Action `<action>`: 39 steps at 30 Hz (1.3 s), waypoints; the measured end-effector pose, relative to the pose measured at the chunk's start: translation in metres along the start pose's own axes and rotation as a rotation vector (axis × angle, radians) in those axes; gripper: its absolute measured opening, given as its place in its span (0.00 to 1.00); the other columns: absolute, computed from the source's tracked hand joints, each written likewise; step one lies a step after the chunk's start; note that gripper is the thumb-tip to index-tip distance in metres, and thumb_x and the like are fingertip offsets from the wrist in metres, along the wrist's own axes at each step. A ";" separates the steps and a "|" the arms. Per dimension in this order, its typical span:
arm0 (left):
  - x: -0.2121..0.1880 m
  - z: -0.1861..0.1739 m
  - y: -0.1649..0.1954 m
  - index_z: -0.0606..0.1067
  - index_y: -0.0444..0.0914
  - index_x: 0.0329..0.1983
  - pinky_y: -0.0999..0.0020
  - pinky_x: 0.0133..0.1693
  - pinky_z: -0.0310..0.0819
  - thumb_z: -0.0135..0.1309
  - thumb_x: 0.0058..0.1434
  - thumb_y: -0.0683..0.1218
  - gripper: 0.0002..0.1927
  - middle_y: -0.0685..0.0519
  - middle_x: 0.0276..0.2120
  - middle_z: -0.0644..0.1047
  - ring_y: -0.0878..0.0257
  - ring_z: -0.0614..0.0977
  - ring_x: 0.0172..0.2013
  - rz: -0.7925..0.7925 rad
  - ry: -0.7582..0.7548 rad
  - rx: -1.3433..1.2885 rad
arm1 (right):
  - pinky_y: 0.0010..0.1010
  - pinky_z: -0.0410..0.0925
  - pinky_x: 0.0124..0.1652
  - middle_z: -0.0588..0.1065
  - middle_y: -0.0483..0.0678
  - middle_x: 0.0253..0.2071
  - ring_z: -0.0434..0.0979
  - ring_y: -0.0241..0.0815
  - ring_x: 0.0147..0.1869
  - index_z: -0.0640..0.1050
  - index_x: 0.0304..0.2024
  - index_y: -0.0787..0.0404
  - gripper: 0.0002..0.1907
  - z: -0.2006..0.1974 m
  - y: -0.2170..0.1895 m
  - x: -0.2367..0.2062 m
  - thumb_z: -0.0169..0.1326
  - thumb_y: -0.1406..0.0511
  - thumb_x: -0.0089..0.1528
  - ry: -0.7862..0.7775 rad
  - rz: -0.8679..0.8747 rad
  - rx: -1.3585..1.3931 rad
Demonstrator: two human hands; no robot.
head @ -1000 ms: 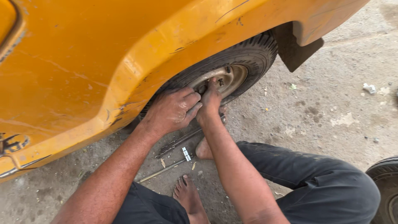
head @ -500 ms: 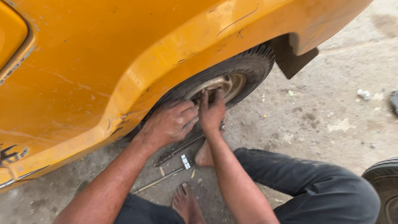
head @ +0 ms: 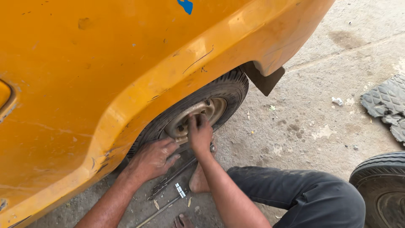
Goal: The person lifts a tire and mounts it onto the wheel hub of a yellow vehicle. They then insert lug nuts by hand and tighten them using a lug wrench to secure the tire in place.
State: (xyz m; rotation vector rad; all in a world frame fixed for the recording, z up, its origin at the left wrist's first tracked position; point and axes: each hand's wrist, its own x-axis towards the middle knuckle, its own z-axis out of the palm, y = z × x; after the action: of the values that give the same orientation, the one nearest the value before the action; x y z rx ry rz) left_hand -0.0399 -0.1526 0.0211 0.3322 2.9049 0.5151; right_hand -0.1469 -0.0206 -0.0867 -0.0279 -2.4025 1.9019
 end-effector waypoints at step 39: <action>-0.006 0.006 -0.014 0.76 0.38 0.48 0.52 0.46 0.78 0.60 0.61 0.49 0.15 0.46 0.46 0.77 0.47 0.81 0.46 0.023 -0.020 -0.082 | 0.36 0.75 0.34 0.81 0.50 0.30 0.84 0.45 0.31 0.72 0.45 0.67 0.22 0.007 0.012 -0.001 0.47 0.53 0.70 0.009 -0.317 -0.108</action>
State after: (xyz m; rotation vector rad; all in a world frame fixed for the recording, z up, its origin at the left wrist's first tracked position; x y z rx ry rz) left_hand -0.0361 -0.1654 0.0115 0.3568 2.8537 0.6287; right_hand -0.1464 -0.0244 -0.0999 0.3173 -2.3335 1.6280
